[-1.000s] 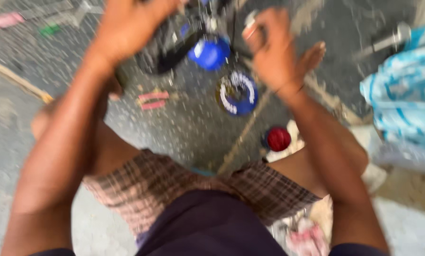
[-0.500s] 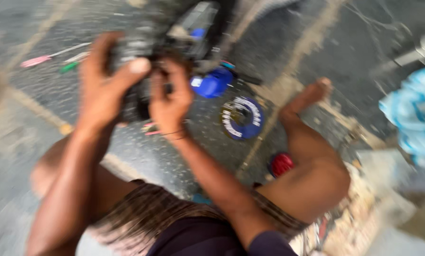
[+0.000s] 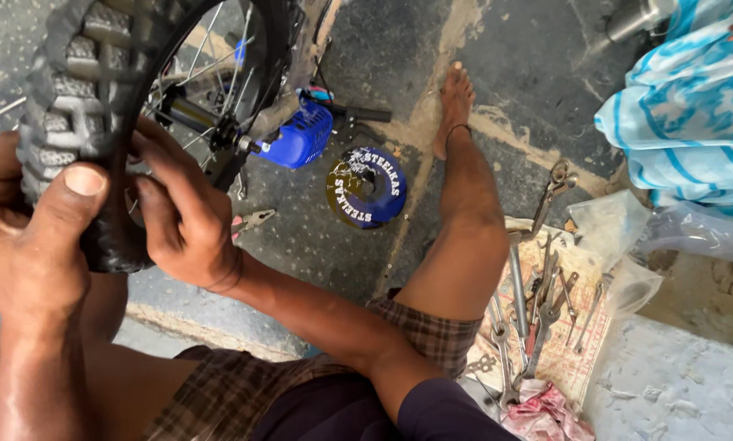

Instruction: The person fits parts onto the wheel hub of a small bicycle wheel by hand and spins the wheel.

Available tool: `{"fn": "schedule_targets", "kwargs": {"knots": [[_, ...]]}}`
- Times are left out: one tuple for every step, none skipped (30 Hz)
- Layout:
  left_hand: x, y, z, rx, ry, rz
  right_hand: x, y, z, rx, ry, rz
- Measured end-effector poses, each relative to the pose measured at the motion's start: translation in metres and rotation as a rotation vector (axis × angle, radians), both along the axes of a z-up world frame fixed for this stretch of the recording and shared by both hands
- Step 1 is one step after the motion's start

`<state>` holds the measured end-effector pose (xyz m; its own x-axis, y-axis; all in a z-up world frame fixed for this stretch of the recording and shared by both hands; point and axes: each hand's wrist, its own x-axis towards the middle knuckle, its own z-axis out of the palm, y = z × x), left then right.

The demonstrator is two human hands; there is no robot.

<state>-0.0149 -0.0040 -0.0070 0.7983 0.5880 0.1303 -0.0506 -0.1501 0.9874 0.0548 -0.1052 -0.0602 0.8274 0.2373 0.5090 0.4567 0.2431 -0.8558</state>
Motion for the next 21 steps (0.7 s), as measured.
{"fn": "schedule_targets", "kwargs": {"knots": [[0.000,0.000,0.000,0.002,-0.006,-0.009,-0.001,0.000,-0.001,0.023,-0.055,-0.005],[0.001,0.000,0.003,0.005,-0.012,-0.017,-0.002,0.000,-0.003,0.023,-0.052,-0.004],[0.003,0.000,0.007,0.003,-0.010,-0.019,-0.002,-0.001,-0.005,0.040,-0.017,0.023],[0.006,-0.001,0.011,0.037,-0.015,-0.045,-0.002,-0.002,-0.007,0.058,0.018,0.050],[0.007,-0.002,0.017,0.071,-0.017,-0.071,-0.004,-0.001,-0.011,0.055,0.024,0.048],[0.010,-0.001,0.023,0.068,-0.011,-0.073,-0.005,0.001,-0.014,0.013,-0.028,0.014],[0.016,0.002,0.029,0.010,0.015,-0.137,-0.005,0.001,-0.017,-0.029,-0.081,-0.019],[0.020,0.003,0.034,-0.047,0.043,-0.201,-0.003,0.001,-0.021,-0.034,-0.077,-0.020],[0.021,0.001,0.037,-0.045,0.043,-0.192,0.002,0.005,-0.025,-0.026,-0.092,-0.055],[0.021,0.000,0.038,-0.004,0.041,-0.205,0.006,0.008,-0.027,-0.017,-0.108,-0.089],[0.023,0.000,0.040,0.041,0.034,-0.227,0.015,0.010,-0.027,-0.011,-0.113,-0.091],[0.024,-0.001,0.042,0.047,0.029,-0.228,0.027,0.006,-0.027,-0.030,-0.216,-0.076],[0.022,-0.004,0.040,0.089,0.049,-0.173,0.037,0.000,-0.027,-0.056,-0.315,-0.061],[0.020,-0.005,0.038,0.131,0.070,-0.117,0.044,-0.004,-0.026,-0.058,-0.315,-0.063],[0.018,-0.004,0.036,0.129,0.070,-0.114,0.049,-0.007,-0.024,-0.191,-0.335,0.025],[0.018,-0.003,0.032,0.109,0.059,-0.095,0.053,-0.011,-0.021,-0.322,-0.355,0.115],[0.018,-0.002,0.029,0.090,0.046,-0.076,0.056,-0.014,-0.018,-0.323,-0.359,0.117],[0.017,-0.001,0.027,0.090,0.042,-0.073,0.059,-0.017,-0.015,-0.334,-0.351,0.165],[0.017,0.000,0.026,0.092,0.075,-0.039,0.061,-0.019,-0.011,-0.343,-0.345,0.216],[0.017,0.000,0.025,0.093,0.108,-0.005,0.064,-0.020,-0.008,-0.341,-0.351,0.222],[0.017,0.000,0.025,0.096,0.108,0.001,0.065,-0.021,-0.005,-0.317,-0.372,0.156]]}}
